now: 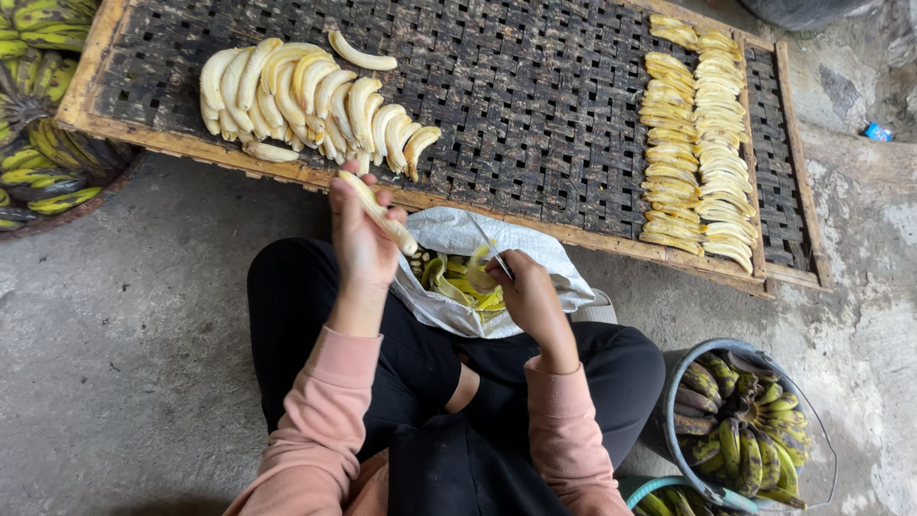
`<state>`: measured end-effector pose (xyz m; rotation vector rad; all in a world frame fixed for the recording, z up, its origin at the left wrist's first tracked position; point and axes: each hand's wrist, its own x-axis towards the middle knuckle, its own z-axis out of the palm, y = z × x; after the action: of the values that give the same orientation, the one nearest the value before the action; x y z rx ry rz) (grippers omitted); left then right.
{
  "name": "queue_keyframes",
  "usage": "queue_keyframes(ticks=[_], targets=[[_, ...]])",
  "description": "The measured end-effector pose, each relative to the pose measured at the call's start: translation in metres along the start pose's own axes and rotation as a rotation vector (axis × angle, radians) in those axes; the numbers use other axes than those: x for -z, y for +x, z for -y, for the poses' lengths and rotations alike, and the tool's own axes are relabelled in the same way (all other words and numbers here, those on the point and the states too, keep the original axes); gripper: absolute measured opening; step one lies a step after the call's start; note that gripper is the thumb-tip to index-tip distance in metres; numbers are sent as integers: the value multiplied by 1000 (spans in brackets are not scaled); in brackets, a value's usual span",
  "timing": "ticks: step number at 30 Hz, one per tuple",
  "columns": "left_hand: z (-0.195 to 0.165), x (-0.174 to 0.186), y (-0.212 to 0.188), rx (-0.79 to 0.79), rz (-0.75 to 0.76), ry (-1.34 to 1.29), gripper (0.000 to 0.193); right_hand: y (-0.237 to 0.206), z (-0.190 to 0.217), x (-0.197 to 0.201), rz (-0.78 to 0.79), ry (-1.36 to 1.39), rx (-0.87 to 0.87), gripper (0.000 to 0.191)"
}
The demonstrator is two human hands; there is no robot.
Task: The person sits on the floor and peels bananas with a knife, cutting the peel and pulling it off by hand. Peeled bananas are placed on a slatted wooden drying rack, and discarded peels are dropped into a white sack on the lap; unpeeled bananas are taken from buckets beside them.
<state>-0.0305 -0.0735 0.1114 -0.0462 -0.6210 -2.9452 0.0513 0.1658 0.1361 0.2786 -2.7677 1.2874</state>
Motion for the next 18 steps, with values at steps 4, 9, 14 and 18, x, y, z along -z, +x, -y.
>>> queue_keyframes(ticks=[4,9,14,18], targets=[[23,-17,-2,62,-196,194,34,4,4,-17,-83,125,-19,43],[40,-50,-9,17,-199,249,41,-33,44,-6,110,661,-180,64],[35,-75,-18,-68,-102,316,51,-45,79,2,121,470,74,58],[28,-89,-24,-101,-73,328,45,-43,91,7,69,303,227,51]])
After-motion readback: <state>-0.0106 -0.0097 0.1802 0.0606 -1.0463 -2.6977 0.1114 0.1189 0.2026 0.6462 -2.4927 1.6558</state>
